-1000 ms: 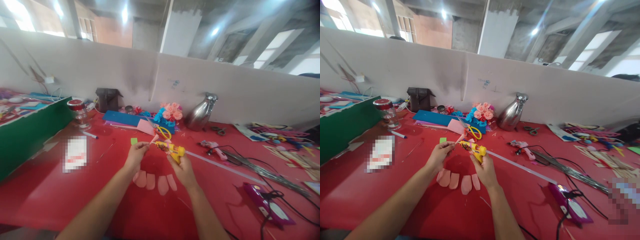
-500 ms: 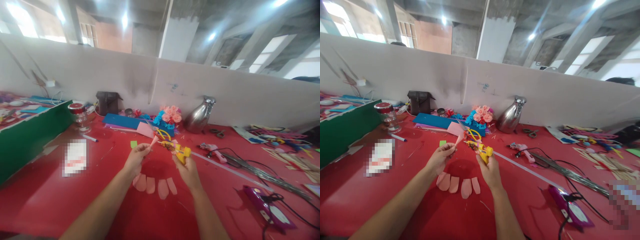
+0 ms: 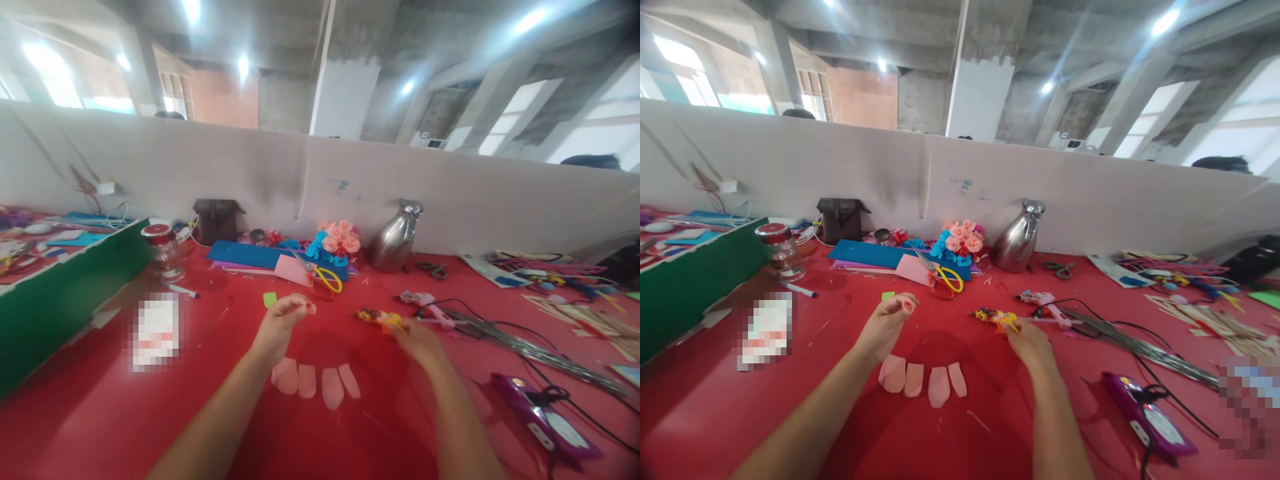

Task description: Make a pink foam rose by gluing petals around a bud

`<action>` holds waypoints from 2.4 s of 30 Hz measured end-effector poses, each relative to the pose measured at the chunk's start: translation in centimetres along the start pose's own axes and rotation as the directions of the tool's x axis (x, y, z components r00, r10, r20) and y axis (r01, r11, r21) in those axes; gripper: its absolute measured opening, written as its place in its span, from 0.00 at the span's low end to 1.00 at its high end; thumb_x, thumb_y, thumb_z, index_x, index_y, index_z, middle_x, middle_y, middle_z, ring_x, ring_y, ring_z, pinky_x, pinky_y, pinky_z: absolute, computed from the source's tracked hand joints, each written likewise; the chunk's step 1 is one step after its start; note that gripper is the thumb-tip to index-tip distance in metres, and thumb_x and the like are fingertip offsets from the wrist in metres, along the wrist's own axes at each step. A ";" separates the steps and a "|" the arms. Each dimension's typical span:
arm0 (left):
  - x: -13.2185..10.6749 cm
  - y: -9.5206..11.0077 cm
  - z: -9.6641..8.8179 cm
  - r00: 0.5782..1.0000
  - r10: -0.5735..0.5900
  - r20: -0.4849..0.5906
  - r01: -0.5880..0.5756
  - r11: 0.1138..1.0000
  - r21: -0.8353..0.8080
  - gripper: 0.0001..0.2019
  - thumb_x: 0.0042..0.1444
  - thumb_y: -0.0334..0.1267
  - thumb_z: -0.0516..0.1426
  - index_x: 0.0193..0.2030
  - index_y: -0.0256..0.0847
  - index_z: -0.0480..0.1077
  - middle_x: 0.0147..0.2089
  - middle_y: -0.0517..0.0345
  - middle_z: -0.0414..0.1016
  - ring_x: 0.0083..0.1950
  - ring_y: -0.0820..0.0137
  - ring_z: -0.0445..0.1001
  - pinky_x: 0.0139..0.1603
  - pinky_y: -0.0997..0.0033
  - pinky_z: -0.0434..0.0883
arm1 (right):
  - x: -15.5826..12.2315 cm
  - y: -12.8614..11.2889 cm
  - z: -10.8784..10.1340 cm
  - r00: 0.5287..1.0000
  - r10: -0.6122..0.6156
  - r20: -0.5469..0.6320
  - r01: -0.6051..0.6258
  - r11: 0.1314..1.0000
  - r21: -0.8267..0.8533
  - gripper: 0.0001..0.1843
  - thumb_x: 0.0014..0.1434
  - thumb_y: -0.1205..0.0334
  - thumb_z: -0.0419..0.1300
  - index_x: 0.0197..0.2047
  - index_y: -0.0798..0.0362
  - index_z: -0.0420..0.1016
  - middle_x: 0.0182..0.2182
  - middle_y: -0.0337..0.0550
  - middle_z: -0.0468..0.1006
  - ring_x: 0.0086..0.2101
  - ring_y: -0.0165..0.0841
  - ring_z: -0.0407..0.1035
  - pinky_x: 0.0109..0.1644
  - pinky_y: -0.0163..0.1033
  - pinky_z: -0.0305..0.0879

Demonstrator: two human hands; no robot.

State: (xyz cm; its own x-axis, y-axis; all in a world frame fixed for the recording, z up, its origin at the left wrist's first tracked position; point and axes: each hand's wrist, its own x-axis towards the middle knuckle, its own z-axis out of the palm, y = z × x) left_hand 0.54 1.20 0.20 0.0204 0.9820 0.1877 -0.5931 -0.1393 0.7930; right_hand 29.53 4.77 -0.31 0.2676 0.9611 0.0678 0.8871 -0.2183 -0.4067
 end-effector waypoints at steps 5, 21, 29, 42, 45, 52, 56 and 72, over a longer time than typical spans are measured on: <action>0.3 -0.3 -0.4 0.987 -0.099 -0.128 0.103 0.994 0.026 0.08 0.40 0.36 0.65 0.27 0.38 0.72 0.26 0.62 0.70 0.30 0.77 0.65 0.36 0.76 0.60 | -1.9 -3.4 -0.4 0.956 -0.227 -0.187 0.195 0.965 -0.174 0.08 0.53 0.58 0.56 0.28 0.54 0.70 0.28 0.50 0.76 0.32 0.40 0.70 0.35 0.40 0.59; 0.7 -0.1 -1.6 0.977 -0.200 -0.072 0.208 0.968 0.142 0.07 0.44 0.38 0.62 0.28 0.37 0.70 0.26 0.61 0.68 0.28 0.79 0.64 0.33 0.76 0.63 | -11.0 -10.9 3.1 0.574 -0.790 0.217 0.740 0.614 0.274 0.04 0.53 0.66 0.60 0.35 0.51 0.73 0.33 0.41 0.75 0.37 0.34 0.64 0.43 0.39 0.57; 0.7 -0.5 -1.6 0.972 -0.223 -0.071 0.233 0.954 0.191 0.06 0.45 0.37 0.61 0.27 0.37 0.69 0.25 0.61 0.68 0.26 0.79 0.63 0.30 0.77 0.61 | -13.3 -12.2 4.0 0.543 -0.791 0.282 0.798 0.591 0.121 0.05 0.50 0.68 0.57 0.32 0.53 0.71 0.32 0.42 0.72 0.37 0.35 0.60 0.41 0.40 0.54; 0.6 0.0 -1.4 0.955 -0.268 -0.125 0.288 0.937 0.198 0.05 0.46 0.34 0.60 0.26 0.36 0.69 0.25 0.61 0.68 0.26 0.80 0.64 0.30 0.78 0.61 | -13.1 -13.5 4.8 0.615 -0.742 0.268 0.728 0.664 0.169 0.08 0.50 0.72 0.55 0.24 0.52 0.72 0.22 0.39 0.73 0.30 0.32 0.60 0.33 0.36 0.51; 0.6 0.1 -1.4 0.952 -0.277 -0.130 0.298 0.935 0.191 0.04 0.46 0.34 0.60 0.26 0.36 0.69 0.25 0.61 0.68 0.26 0.80 0.64 0.30 0.78 0.61 | -13.0 -13.6 5.1 0.629 -0.724 0.283 0.693 0.687 0.218 0.08 0.51 0.72 0.55 0.24 0.52 0.72 0.22 0.38 0.74 0.30 0.31 0.62 0.34 0.35 0.53; 0.5 0.2 -1.3 0.949 -0.284 -0.137 0.306 0.935 0.181 0.03 0.48 0.32 0.59 0.26 0.36 0.69 0.24 0.61 0.67 0.25 0.80 0.63 0.29 0.77 0.60 | -13.1 -13.4 5.6 0.596 -0.763 0.249 0.752 0.639 0.162 0.04 0.49 0.70 0.58 0.27 0.52 0.72 0.26 0.39 0.75 0.31 0.33 0.62 0.37 0.37 0.55; 0.5 0.6 -1.1 0.940 -0.297 -0.167 0.325 0.928 0.181 0.03 0.49 0.30 0.58 0.26 0.36 0.68 0.24 0.61 0.66 0.24 0.80 0.62 0.27 0.78 0.58 | -13.2 -13.7 6.0 0.549 -0.790 0.274 0.807 0.586 0.074 0.04 0.51 0.69 0.58 0.28 0.52 0.73 0.27 0.41 0.75 0.33 0.35 0.63 0.39 0.39 0.54; -3.1 2.9 -4.1 0.940 -0.260 -0.220 0.319 0.897 0.305 0.04 0.49 0.33 0.57 0.25 0.38 0.66 0.26 0.61 0.65 0.24 0.79 0.57 0.27 0.77 0.55 | -11.6 -14.3 5.6 0.623 -0.726 0.291 0.706 0.682 0.191 0.03 0.53 0.65 0.57 0.29 0.52 0.69 0.26 0.40 0.71 0.32 0.32 0.63 0.30 0.35 0.51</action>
State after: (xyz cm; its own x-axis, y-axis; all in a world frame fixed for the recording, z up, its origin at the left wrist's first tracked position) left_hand -4.51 -1.76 -0.45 -0.0042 0.9876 -0.1571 -0.2800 0.1496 0.9483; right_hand 11.61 -2.34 -0.37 -0.5870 0.8063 0.0723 0.7222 0.5619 -0.4033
